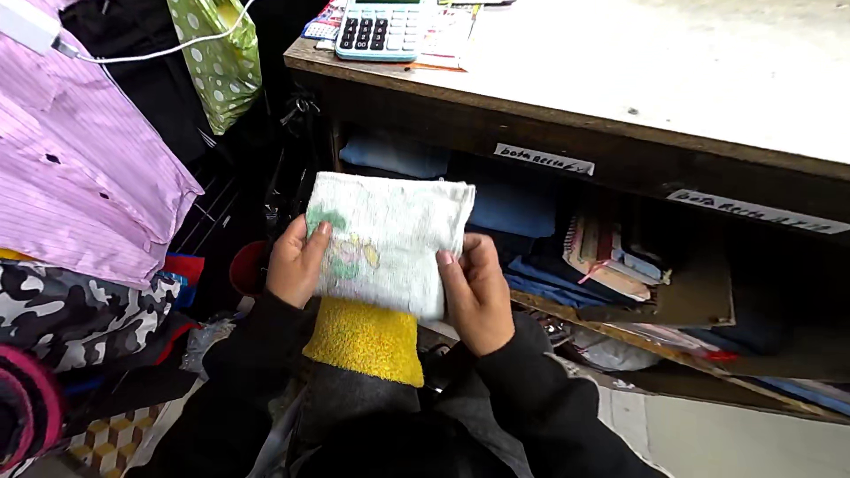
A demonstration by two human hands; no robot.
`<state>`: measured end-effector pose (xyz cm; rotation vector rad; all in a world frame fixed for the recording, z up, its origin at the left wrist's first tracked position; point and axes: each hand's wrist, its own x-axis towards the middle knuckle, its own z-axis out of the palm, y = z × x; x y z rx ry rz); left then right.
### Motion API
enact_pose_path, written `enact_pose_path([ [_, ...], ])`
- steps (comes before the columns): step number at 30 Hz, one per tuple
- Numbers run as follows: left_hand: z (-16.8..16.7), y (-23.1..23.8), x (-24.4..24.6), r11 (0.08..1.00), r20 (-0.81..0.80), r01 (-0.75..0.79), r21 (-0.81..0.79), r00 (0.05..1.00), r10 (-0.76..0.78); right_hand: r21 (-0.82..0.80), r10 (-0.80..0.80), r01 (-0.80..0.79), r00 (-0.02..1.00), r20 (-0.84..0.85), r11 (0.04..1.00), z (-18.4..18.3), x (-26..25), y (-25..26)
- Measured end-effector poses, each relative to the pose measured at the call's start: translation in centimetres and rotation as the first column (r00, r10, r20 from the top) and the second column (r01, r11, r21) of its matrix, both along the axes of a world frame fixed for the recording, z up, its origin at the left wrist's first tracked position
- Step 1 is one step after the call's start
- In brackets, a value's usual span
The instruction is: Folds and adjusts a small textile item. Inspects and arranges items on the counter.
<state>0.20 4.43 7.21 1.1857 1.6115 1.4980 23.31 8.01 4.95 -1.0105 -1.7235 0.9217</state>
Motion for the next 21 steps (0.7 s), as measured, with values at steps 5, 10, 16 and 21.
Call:
enact_pose_path([
  [5,-8.8,-5.4,-0.7,0.831,-0.1,0.029,-0.555,0.99,-0.101,-0.514,0.185,-0.071,0.967,0.174,0.855,-10.1,1.5,-5.1],
  [10,-8.1,-6.0,-1.6,0.755,-0.129,0.035,-0.655,0.979,-0.157,-0.657,0.28,-0.137,0.953,0.117,0.741,-8.6,2.2,-4.8],
  [16,-5.0,-4.8,0.3,0.963,-0.69,0.007,-0.271,0.696,-0.199,0.005,0.123,-0.136,0.914,0.387,0.991,-7.6,1.3,-3.9],
  [21,-10.3,-2.4,5.7,0.985,-0.698,0.063,-0.161,0.698,-0.158,0.22,0.098,-0.213,0.893,0.44,0.952,-11.1,-3.5,-2.6],
])
